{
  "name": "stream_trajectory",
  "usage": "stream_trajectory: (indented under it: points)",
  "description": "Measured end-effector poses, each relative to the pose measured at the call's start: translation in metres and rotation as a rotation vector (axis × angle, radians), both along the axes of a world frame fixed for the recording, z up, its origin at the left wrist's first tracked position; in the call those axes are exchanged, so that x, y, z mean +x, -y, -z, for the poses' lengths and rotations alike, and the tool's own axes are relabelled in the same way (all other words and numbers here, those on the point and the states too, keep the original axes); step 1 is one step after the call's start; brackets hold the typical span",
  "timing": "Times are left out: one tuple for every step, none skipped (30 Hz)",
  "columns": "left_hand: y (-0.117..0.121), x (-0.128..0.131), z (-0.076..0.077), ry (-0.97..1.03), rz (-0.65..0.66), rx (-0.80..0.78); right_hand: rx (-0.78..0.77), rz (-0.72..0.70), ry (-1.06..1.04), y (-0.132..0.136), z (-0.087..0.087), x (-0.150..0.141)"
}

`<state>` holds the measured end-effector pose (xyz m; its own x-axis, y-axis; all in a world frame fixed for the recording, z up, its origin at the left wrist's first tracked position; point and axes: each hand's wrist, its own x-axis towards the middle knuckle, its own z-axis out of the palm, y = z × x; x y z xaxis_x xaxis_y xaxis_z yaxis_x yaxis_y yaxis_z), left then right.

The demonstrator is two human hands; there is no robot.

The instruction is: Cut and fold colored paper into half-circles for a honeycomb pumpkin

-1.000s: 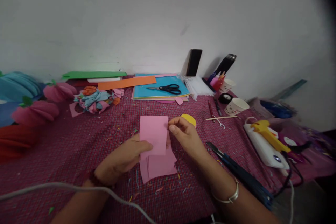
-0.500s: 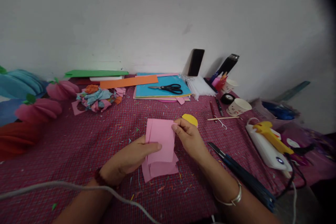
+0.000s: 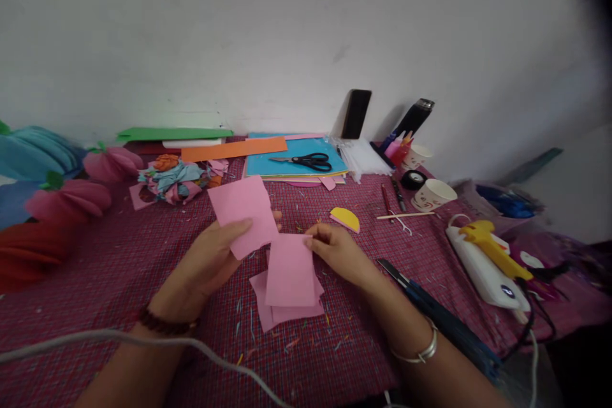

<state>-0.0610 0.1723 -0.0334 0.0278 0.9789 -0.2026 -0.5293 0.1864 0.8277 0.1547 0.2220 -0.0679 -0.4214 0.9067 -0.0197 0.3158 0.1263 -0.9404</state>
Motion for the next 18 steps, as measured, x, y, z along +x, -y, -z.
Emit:
stream_trajectory:
  points:
    - [0.001,0.002,0.002,0.000,0.035,0.001,0.067,0.011,0.025,0.001,-0.002,-0.001]
    - [0.003,0.006,0.005,-0.001,0.078,-0.003,0.130,0.041,0.022,0.002,-0.004,-0.002]
    - [0.005,0.010,0.009,-0.002,0.123,-0.014,0.174,0.075,-0.006,0.004,-0.007,-0.004]
    - [0.007,0.014,0.013,-0.010,0.164,-0.033,0.189,0.102,-0.054,0.005,-0.009,-0.005]
    - [0.009,0.019,0.017,-0.023,0.205,-0.053,0.179,0.117,-0.108,0.006,-0.011,-0.006]
    - [0.012,0.024,0.021,-0.042,0.248,-0.075,0.154,0.124,-0.159,0.006,-0.012,-0.007]
    - [0.014,0.028,0.024,-0.067,0.294,-0.095,0.124,0.132,-0.200,0.007,-0.012,-0.008]
    - [0.016,0.031,0.026,-0.092,0.336,-0.111,0.092,0.138,-0.227,0.008,-0.011,-0.008]
    - [0.017,0.034,0.028,-0.113,0.371,-0.125,0.062,0.146,-0.240,0.008,-0.009,-0.008]
    - [0.018,0.036,0.029,-0.125,0.395,-0.136,0.038,0.158,-0.244,0.009,-0.008,-0.008]
    - [0.019,0.037,0.030,-0.131,0.406,-0.145,0.023,0.171,-0.242,0.009,-0.006,-0.008]
    - [0.020,0.037,0.030,-0.132,0.405,-0.149,0.017,0.181,-0.236,0.009,-0.005,-0.007]
    - [0.020,0.038,0.030,-0.126,0.398,-0.150,0.017,0.185,-0.229,0.010,-0.005,-0.007]
    - [0.020,0.037,0.030,-0.117,0.392,-0.148,0.023,0.184,-0.222,0.010,-0.005,-0.007]
    - [0.021,0.037,0.029,-0.108,0.392,-0.145,0.031,0.180,-0.216,0.010,-0.006,-0.006]
    - [0.021,0.036,0.028,-0.101,0.394,-0.141,0.039,0.175,-0.208,0.010,-0.007,-0.006]
    - [0.021,0.036,0.027,-0.102,0.393,-0.138,0.045,0.170,-0.201,0.010,-0.008,-0.006]
    - [0.022,0.035,0.026,-0.121,0.382,-0.134,0.048,0.166,-0.194,0.010,-0.009,-0.006]
